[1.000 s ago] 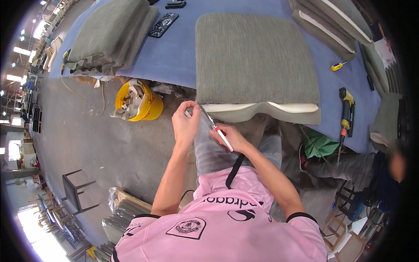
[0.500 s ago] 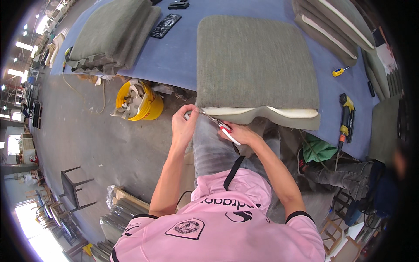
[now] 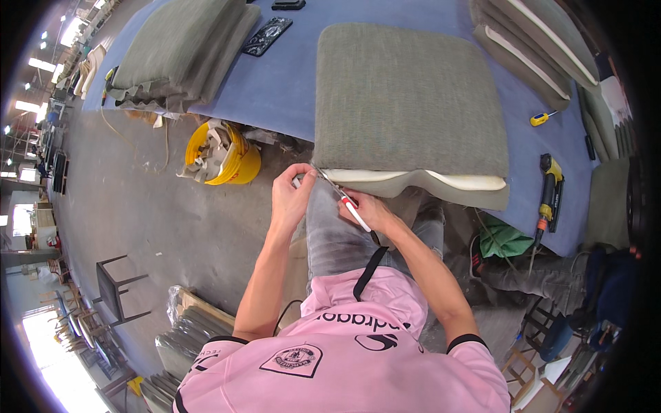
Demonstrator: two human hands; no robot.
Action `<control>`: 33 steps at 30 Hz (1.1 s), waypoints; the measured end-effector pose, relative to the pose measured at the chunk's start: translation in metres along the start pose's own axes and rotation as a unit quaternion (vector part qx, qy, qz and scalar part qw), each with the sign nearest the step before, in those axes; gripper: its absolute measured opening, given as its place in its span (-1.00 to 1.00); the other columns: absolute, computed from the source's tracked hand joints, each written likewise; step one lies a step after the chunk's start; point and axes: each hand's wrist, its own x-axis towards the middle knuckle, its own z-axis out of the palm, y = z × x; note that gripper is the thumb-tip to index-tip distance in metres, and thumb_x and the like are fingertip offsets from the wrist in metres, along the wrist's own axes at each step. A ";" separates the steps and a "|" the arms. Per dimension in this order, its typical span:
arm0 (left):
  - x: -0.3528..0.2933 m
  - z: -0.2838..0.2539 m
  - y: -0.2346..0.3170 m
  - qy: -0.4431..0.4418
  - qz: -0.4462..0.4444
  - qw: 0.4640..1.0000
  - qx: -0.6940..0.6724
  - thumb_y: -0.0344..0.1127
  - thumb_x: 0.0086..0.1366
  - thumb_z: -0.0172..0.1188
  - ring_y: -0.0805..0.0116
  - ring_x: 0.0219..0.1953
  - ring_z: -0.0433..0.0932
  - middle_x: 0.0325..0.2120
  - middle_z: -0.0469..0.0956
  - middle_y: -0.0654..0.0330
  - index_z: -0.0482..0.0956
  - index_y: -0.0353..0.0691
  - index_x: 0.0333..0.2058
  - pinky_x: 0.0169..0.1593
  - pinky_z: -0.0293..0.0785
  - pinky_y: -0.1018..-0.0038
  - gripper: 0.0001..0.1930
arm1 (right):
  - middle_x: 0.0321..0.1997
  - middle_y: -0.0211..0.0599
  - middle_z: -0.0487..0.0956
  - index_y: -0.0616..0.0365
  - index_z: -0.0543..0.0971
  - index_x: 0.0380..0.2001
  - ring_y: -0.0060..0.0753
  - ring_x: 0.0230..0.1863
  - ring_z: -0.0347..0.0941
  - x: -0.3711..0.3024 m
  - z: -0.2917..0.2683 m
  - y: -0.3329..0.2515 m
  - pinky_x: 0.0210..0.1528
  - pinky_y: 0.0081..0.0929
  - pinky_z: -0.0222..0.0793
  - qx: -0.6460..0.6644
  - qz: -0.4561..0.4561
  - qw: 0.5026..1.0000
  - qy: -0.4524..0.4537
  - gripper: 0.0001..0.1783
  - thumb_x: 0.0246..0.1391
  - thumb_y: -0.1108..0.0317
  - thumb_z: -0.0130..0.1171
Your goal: The person trims excess fabric from a cushion using scissors, then uses a staple gun to secure the fabric around the edges. The person folds and aligns the fabric before stapling and stacks the finished cushion with others.
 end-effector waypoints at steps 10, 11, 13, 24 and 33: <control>0.047 -0.051 -0.133 0.034 -0.080 0.972 -0.217 -0.28 0.53 0.29 0.63 -0.44 0.38 -0.40 0.49 0.48 0.66 -0.16 -0.09 -0.33 0.30 0.55 -0.88 | -0.32 0.13 0.72 0.13 0.72 -0.21 0.36 -0.21 0.68 -0.042 -0.002 0.034 -0.15 0.10 0.58 -0.155 -0.004 0.986 0.065 -0.56 0.21 -0.08 0.44; 0.074 -0.076 -0.161 0.059 -0.126 0.955 -0.261 -0.29 0.54 0.26 0.59 -0.46 0.38 -0.41 0.48 0.45 0.63 -0.16 -0.07 -0.36 0.32 0.54 -0.89 | -0.39 0.12 0.70 0.17 0.71 -0.25 0.38 -0.28 0.66 -0.051 -0.001 0.042 -0.23 0.11 0.55 -0.138 0.005 0.987 0.084 -0.56 0.22 -0.04 0.45; 0.125 -0.145 -0.238 0.161 -0.161 0.928 -0.293 -0.23 0.51 0.25 0.45 -0.48 0.49 -0.46 0.53 0.34 0.68 -0.14 -0.14 -0.38 0.47 0.42 -0.86 | -0.50 0.12 0.63 0.23 0.64 -0.38 0.23 -0.48 0.59 -0.071 0.005 0.075 -0.34 0.02 0.49 -0.171 0.005 0.979 0.113 -0.63 0.23 0.12 0.46; 0.295 -0.271 -0.351 0.097 -0.213 0.902 0.364 0.00 0.40 0.29 -0.06 0.37 0.57 0.35 0.57 -0.11 0.43 -0.04 0.49 0.42 0.51 0.05 -0.27 | -0.58 -0.10 0.55 0.26 0.60 -0.41 -0.28 -0.56 0.44 -0.181 0.012 0.091 -0.41 -0.23 0.39 -0.148 0.210 0.940 0.225 -0.60 0.20 0.16 0.55; 0.388 -0.248 -0.428 -0.040 -0.202 0.865 0.457 -0.12 0.33 0.40 -0.03 0.55 0.37 0.59 0.29 -0.08 0.11 -0.20 0.64 0.58 0.33 0.16 0.00 | -0.33 0.15 0.72 0.06 0.78 -0.22 0.24 -0.28 0.71 -0.364 0.043 0.119 -0.19 0.06 0.56 -0.139 0.535 0.784 0.282 -0.36 0.18 -0.37 0.42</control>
